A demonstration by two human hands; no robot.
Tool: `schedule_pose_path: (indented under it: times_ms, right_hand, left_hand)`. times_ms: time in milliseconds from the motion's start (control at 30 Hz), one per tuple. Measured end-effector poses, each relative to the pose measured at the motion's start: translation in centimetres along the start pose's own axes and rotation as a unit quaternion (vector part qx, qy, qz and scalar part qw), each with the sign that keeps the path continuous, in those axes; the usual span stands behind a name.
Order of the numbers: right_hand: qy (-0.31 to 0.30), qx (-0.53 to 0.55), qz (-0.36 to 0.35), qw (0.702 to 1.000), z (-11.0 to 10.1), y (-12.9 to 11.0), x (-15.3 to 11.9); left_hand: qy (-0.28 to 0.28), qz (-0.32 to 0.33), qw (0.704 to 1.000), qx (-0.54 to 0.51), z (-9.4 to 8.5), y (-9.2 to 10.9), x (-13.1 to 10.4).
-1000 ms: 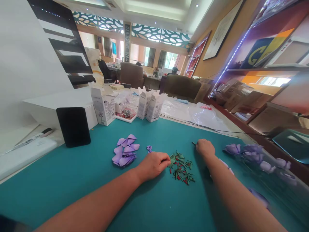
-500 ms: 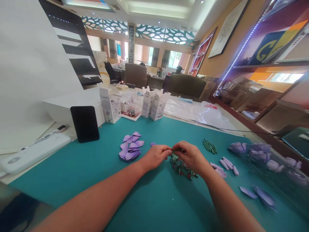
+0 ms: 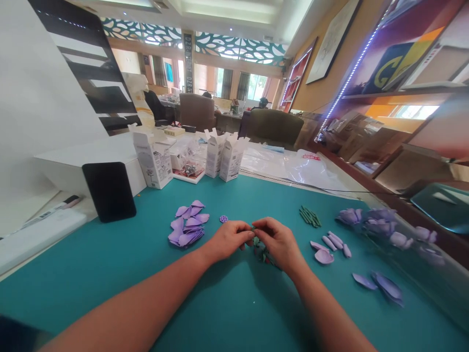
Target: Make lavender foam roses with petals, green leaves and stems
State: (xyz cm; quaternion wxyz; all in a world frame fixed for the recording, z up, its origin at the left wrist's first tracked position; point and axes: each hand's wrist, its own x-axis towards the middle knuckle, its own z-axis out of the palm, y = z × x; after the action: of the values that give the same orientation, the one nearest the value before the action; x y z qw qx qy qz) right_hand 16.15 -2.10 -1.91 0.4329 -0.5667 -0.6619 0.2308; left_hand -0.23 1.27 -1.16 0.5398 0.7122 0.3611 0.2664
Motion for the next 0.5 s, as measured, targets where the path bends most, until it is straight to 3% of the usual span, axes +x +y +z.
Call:
schedule_pose_path:
  times_ms: [233,367,500]
  right_hand:
    - [0.006,-0.013,-0.037,0.999,0.1,-0.1,0.2]
    - [0.049,0.011,0.0,0.999,-2.0,0.9,0.7]
    - [0.093,-0.048,0.05,0.993,-4.6,2.9,1.4]
  left_hand:
    - [-0.003,-0.003,1.0,0.02,-0.1,0.0,0.2]
    - [0.034,-0.01,0.999,-0.037,-0.4,-0.4,0.6]
    - [0.059,-0.034,0.993,-0.096,-0.7,-0.6,0.8]
